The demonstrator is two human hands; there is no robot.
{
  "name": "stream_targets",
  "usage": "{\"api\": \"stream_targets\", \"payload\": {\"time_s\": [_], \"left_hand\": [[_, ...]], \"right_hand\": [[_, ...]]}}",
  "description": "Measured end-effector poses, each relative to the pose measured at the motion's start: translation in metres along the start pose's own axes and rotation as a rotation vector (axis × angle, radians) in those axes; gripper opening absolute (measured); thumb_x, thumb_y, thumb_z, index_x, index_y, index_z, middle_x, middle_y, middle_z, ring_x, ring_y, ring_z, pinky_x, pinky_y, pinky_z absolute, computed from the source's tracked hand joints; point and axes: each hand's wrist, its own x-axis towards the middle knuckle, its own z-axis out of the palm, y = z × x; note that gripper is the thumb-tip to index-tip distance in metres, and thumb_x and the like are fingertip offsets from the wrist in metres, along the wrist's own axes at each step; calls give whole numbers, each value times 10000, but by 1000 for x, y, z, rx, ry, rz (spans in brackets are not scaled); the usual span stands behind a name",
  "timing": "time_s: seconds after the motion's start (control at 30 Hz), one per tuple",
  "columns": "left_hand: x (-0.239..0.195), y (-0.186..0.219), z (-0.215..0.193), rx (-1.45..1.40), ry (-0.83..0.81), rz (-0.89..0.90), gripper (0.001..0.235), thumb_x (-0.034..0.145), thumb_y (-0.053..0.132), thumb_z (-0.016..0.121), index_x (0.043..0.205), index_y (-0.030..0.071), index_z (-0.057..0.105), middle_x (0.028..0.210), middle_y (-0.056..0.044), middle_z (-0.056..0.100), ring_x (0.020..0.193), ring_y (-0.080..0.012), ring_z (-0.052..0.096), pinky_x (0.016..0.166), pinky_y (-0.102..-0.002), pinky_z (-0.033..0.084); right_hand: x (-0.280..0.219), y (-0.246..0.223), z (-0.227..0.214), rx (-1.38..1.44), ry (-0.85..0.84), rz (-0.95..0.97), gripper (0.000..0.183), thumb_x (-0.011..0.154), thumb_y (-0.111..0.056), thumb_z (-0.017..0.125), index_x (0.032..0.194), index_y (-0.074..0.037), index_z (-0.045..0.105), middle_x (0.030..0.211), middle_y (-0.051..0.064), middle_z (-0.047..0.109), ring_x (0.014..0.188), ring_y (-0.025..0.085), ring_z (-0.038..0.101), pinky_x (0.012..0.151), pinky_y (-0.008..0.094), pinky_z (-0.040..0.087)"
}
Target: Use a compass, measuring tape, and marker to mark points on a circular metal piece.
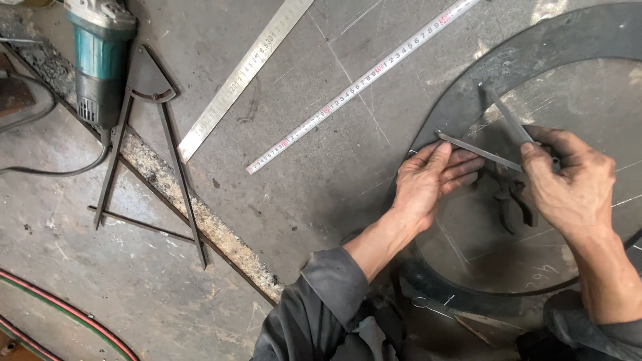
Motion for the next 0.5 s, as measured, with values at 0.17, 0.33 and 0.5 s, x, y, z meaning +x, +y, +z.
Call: {"api": "stream_targets", "payload": {"time_s": [0.17,0.33,0.5], "left_hand": [[0,1,2,-30,2,-7,257,1120,214,514,1203,-10,608,1188,-209,681,1149,-356,685,972,-454,612],[-3,4,5,5,18,-10,241,1119,211,513,1189,5,618,1173,-200,686,1136,-347,689,962,-453,620],[-1,3,4,7,18,-6,234,1119,209,515,1182,12,623,1166,-198,694,1123,-341,697,950,-444,627]], "right_hand": [[3,-23,-6,19,54,-35,281,1022,-145,679,1245,14,741,901,157,717,785,173,667,690,312,527],[6,-17,-4,-30,35,6,285,1026,-140,684,1247,30,740,895,165,725,703,160,651,600,286,504],[7,-19,-5,-4,43,-11,275,1026,-135,687,1233,41,733,897,164,717,732,146,652,621,270,507]]}}
